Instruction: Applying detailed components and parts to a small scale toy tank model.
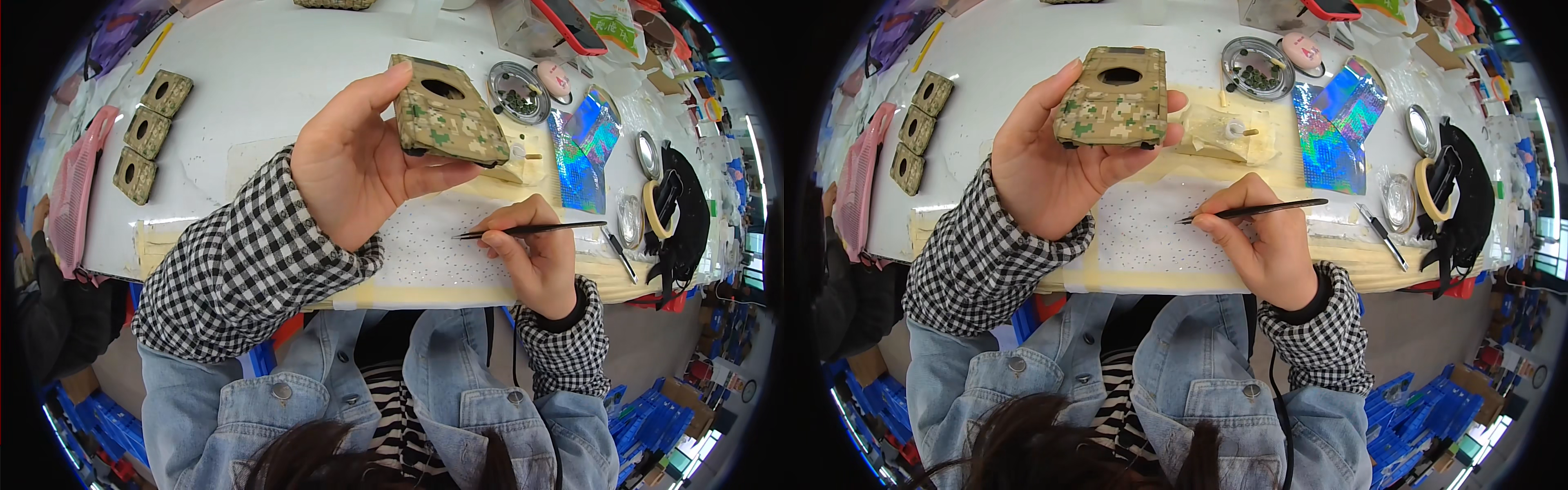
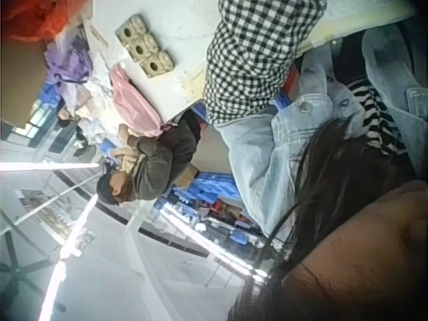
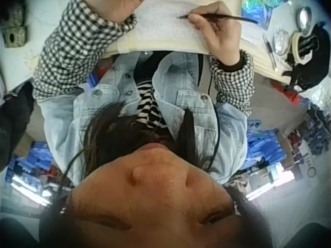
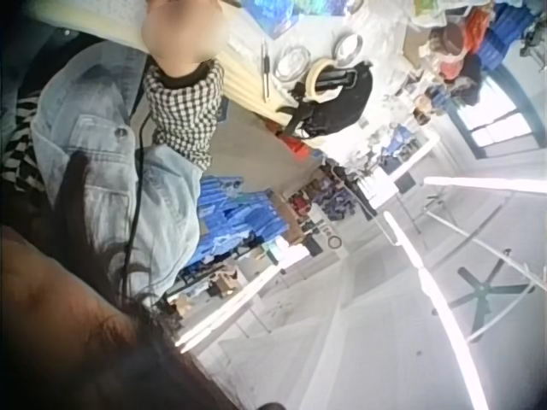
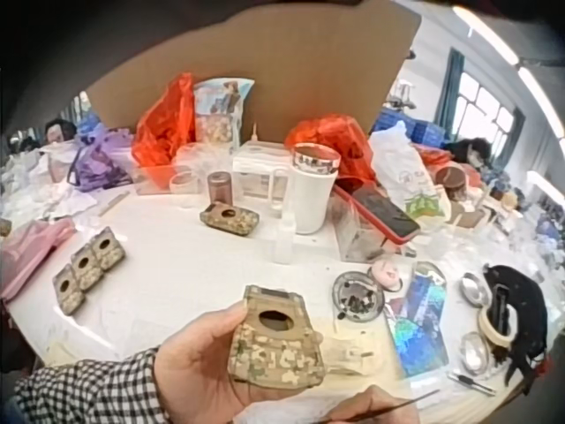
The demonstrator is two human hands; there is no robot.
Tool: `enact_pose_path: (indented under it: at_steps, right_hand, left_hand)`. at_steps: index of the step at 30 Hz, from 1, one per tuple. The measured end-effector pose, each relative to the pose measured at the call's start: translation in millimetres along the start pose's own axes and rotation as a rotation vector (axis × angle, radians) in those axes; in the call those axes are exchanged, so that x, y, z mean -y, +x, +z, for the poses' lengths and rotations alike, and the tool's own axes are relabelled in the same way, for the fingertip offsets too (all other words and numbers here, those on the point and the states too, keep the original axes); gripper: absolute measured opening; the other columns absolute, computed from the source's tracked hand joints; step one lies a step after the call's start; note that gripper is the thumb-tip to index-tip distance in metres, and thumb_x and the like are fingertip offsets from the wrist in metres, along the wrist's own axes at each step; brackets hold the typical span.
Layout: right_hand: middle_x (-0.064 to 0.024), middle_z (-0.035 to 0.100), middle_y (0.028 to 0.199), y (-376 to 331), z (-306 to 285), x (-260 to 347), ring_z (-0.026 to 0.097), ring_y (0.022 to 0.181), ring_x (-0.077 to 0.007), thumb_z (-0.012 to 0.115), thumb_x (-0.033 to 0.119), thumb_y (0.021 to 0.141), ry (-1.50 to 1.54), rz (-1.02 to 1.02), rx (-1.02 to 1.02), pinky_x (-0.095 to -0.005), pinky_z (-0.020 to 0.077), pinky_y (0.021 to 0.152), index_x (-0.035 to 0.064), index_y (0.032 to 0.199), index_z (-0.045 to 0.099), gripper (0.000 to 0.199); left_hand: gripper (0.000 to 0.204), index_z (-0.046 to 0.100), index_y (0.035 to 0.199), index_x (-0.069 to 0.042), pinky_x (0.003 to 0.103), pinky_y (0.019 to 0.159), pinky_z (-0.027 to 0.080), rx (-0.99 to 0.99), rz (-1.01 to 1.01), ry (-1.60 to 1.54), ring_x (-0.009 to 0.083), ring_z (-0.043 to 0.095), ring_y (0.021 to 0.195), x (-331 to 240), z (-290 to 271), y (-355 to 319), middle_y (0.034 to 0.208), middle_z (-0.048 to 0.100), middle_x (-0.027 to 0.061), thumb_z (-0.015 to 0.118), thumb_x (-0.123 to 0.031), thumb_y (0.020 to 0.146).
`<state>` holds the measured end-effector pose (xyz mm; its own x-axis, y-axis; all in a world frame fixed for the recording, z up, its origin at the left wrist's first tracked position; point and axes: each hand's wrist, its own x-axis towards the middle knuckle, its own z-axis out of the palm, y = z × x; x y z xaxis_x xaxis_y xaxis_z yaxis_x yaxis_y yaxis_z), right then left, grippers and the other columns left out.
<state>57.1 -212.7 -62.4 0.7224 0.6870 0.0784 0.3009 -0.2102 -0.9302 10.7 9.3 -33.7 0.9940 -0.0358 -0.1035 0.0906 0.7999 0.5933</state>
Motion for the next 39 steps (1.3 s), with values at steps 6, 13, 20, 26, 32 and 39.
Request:
enact_pose_path:
  at_steps: [6, 13, 20, 26, 32, 39]
  right_hand:
    - [-0.0089, 0.063, 0.077, 0.0, 0.5, -1.1, 0.06, 0.068, -0.014, 0.064, 0.004, 0.082, 0.025, -0.016, -0.005, -0.0243, 0.0473, 0.062, -0.0015, 0.086, 0.058, 0.009]
    - [-0.0088, 0.063, 0.078, -0.6, -1.1, 0.6, 0.06, 0.069, -0.0142, 0.064, 0.003, 0.081, 0.003, -0.01, -0.001, -0.0243, 0.0472, 0.063, -0.0015, 0.085, 0.057, 0.009]
    - [-0.0095, 0.063, 0.081, -0.7, 2.5, 1.2, 0.06, 0.074, -0.0148, 0.063, 0.001, 0.081, 0.092, -0.026, -0.043, -0.0246, 0.047, 0.067, -0.0016, 0.086, 0.057, 0.008]
    - [-0.01, 0.063, 0.084, -1.5, -0.1, -1.7, 0.06, 0.075, -0.0153, 0.063, 0.0, 0.081, 0.061, -0.02, 0.016, -0.0254, 0.0471, 0.069, -0.0017, 0.086, 0.056, 0.008]
    - [-0.0096, 0.062, 0.083, -2.4, 0.1, -1.6, 0.059, 0.076, -0.0153, 0.063, 0.0, 0.081, 0.043, -0.001, 0.028, -0.0256, 0.0466, 0.071, -0.002, 0.085, 0.058, 0.007]
    - [-0.0098, 0.063, 0.083, -1.8, 0.8, -2.3, 0.059, 0.076, -0.0152, 0.063, 0.0, 0.081, 0.035, -0.01, 0.025, -0.0253, 0.0467, 0.07, -0.0021, 0.086, 0.058, 0.008]
  left_hand:
    - [0.052, 0.036, 0.129, 0.008, 0.036, 0.089, 0.053, 0.007, 0.002, -0.015, 0.0367, 0.054, 0.111, 0.7, -1.4, 0.9, 0.125, 0.045, 0.0317, 0.025, -0.032, 0.098]
    - [0.052, 0.036, 0.129, 0.008, 0.036, 0.088, 0.054, -0.001, 0.001, -0.021, 0.037, 0.054, 0.11, 0.8, -1.5, 0.8, 0.125, 0.045, 0.0315, 0.025, -0.032, 0.098]
    - [0.052, 0.037, 0.129, 0.008, 0.036, 0.087, 0.054, -0.002, -0.002, -0.016, 0.037, 0.055, 0.11, 0.6, -1.3, 0.9, 0.124, 0.046, 0.0314, 0.025, -0.032, 0.098]
    - [0.052, 0.037, 0.129, 0.008, 0.036, 0.088, 0.054, 0.0, -0.002, -0.021, 0.0366, 0.055, 0.11, 0.3, -0.8, 0.2, 0.124, 0.046, 0.031, 0.024, -0.033, 0.098]
    - [0.052, 0.037, 0.129, 0.007, 0.036, 0.088, 0.053, 0.0, -0.008, -0.03, 0.0367, 0.055, 0.11, 0.5, -0.8, 0.2, 0.125, 0.046, 0.031, 0.025, -0.033, 0.098]
    - [0.052, 0.038, 0.129, 0.007, 0.036, 0.088, 0.053, 0.002, -0.007, -0.015, 0.0371, 0.054, 0.11, 0.1, -1.1, -0.1, 0.125, 0.046, 0.0311, 0.025, -0.033, 0.098]
